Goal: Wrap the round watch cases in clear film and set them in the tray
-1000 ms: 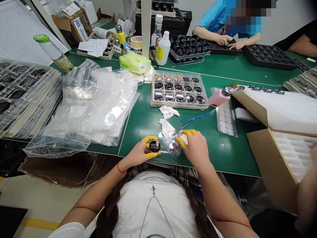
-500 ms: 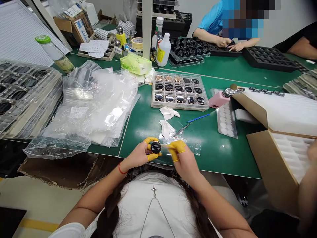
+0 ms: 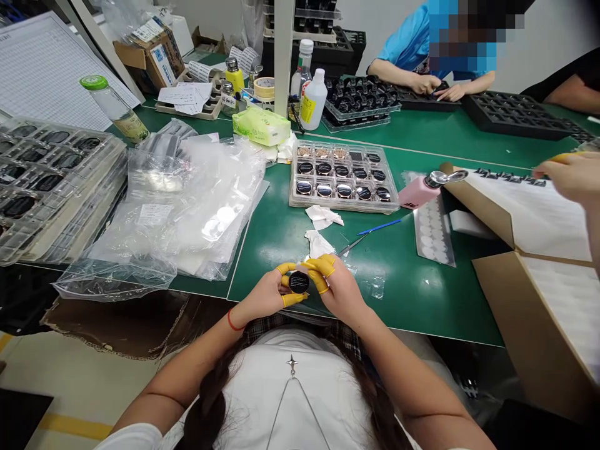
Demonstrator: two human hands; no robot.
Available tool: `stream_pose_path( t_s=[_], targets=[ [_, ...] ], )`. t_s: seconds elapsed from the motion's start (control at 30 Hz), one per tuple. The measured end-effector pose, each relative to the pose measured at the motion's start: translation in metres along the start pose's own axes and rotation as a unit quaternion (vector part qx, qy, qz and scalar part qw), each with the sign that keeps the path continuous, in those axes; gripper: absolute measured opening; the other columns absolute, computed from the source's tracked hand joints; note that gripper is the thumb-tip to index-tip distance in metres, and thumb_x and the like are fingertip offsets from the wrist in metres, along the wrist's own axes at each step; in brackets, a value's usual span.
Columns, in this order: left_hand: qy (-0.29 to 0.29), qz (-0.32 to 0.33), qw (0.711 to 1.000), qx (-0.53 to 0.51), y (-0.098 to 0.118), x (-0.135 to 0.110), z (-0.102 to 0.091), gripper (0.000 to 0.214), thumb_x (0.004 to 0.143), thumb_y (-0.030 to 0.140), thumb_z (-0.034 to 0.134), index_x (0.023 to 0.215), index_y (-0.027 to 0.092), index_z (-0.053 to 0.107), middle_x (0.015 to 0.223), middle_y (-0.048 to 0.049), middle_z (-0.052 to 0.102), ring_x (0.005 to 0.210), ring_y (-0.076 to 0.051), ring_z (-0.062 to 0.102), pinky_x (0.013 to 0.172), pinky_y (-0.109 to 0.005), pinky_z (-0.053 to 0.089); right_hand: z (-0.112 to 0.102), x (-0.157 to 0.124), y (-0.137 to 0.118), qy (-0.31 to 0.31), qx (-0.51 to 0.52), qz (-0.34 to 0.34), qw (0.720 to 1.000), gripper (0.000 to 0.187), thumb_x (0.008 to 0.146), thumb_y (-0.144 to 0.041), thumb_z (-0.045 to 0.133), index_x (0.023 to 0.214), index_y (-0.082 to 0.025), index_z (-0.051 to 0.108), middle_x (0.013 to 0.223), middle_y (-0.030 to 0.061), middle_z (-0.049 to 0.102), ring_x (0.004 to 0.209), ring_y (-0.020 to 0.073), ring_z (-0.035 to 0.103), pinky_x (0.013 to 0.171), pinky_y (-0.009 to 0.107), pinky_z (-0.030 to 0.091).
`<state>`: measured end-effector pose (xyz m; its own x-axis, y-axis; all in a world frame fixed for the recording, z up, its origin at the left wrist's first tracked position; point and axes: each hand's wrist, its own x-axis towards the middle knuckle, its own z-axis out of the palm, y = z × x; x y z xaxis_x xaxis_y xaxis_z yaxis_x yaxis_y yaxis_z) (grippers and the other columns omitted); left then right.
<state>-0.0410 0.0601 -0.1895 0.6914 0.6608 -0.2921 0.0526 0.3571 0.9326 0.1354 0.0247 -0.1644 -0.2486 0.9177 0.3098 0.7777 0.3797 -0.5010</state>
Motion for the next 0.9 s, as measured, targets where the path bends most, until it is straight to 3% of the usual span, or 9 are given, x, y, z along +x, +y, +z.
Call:
stream_pose_path(
  t_s=[0.13,0.23,0.33,0.53,0.63,0.73,0.8,0.9],
  targets=[
    [0.019,0.005,1.000,0.014,-0.001,0.000,0.000,0.050,0.069,0.024,0.073,0.113,0.018,0.050,0.088,-0.0020,0.065,0.076,-0.013,0.064,0.070,-0.024,0.051,0.002,-0.008,-0.008,-0.022,-0.077,-0.069,0.994,0.029,0.085,-0.006,0.042,0.099,-0.020,0.063,0.087,0.0078,0.059,0.081,0.0203,0.045,0.068,0.031,0.039],
    [0.032,0.000,0.999,0.019,-0.001,0.000,0.000,0.049,0.069,0.025,0.073,0.112,0.018,0.051,0.083,-0.0005,0.063,0.069,-0.011,0.062,0.061,-0.020,0.048,0.007,-0.016,-0.011,-0.001,-0.112,-0.118,0.987,0.028,0.084,-0.004,0.042,0.092,-0.018,0.065,0.086,0.0077,0.058,0.080,0.0199,0.043,0.069,0.032,0.037],
    [0.023,-0.005,1.000,0.003,-0.001,-0.001,-0.001,0.052,0.067,0.022,0.074,0.113,0.019,0.050,0.084,-0.0005,0.064,0.072,-0.012,0.063,0.063,-0.020,0.048,0.010,-0.025,-0.014,0.012,-0.134,-0.135,0.982,0.025,0.084,-0.005,0.043,0.087,-0.018,0.065,0.083,0.0077,0.058,0.081,0.0207,0.042,0.070,0.033,0.037],
    [0.018,-0.011,1.000,-0.001,0.001,-0.001,0.000,0.055,0.064,0.019,0.077,0.111,0.018,0.049,0.089,-0.0018,0.064,0.076,-0.013,0.064,0.071,-0.024,0.051,0.008,-0.037,-0.014,0.011,-0.044,-0.075,0.996,0.026,0.087,-0.007,0.042,0.091,-0.020,0.064,0.084,0.0061,0.059,0.078,0.0187,0.046,0.067,0.032,0.039],
    [0.029,-0.002,1.000,0.007,0.001,-0.001,0.002,0.050,0.066,0.020,0.076,0.109,0.019,0.050,0.085,0.0000,0.063,0.075,-0.012,0.064,0.073,-0.024,0.051,0.001,-0.036,-0.007,0.050,0.067,0.025,0.996,0.021,0.090,-0.015,0.045,0.099,-0.024,0.062,0.088,0.0040,0.061,0.083,0.0179,0.051,0.074,0.033,0.043],
    [0.043,-0.012,0.999,0.012,0.002,0.000,0.003,0.049,0.065,0.021,0.076,0.107,0.018,0.050,0.084,0.0004,0.063,0.074,-0.012,0.064,0.072,-0.025,0.051,-0.004,-0.034,-0.002,0.115,0.129,0.125,0.977,0.018,0.091,-0.021,0.046,0.101,-0.025,0.061,0.098,0.0044,0.062,0.093,0.0189,0.054,0.083,0.036,0.044],
    [0.045,-0.018,0.999,0.018,0.002,0.000,0.003,0.051,0.065,0.022,0.076,0.109,0.019,0.050,0.085,-0.0003,0.063,0.074,-0.012,0.064,0.071,-0.025,0.051,-0.003,-0.032,-0.003,0.100,0.140,0.131,0.976,0.017,0.091,-0.024,0.047,0.102,-0.024,0.061,0.107,0.0061,0.061,0.102,0.0204,0.054,0.088,0.039,0.044],
    [0.036,-0.008,0.999,0.019,0.001,-0.001,0.002,0.052,0.068,0.024,0.074,0.113,0.019,0.049,0.089,-0.0020,0.064,0.075,-0.013,0.064,0.071,-0.025,0.051,0.002,-0.031,-0.010,0.052,0.116,0.087,0.988,0.018,0.091,-0.023,0.048,0.103,-0.023,0.061,0.115,0.0073,0.061,0.110,0.0223,0.051,0.094,0.043,0.041]
  ],
)
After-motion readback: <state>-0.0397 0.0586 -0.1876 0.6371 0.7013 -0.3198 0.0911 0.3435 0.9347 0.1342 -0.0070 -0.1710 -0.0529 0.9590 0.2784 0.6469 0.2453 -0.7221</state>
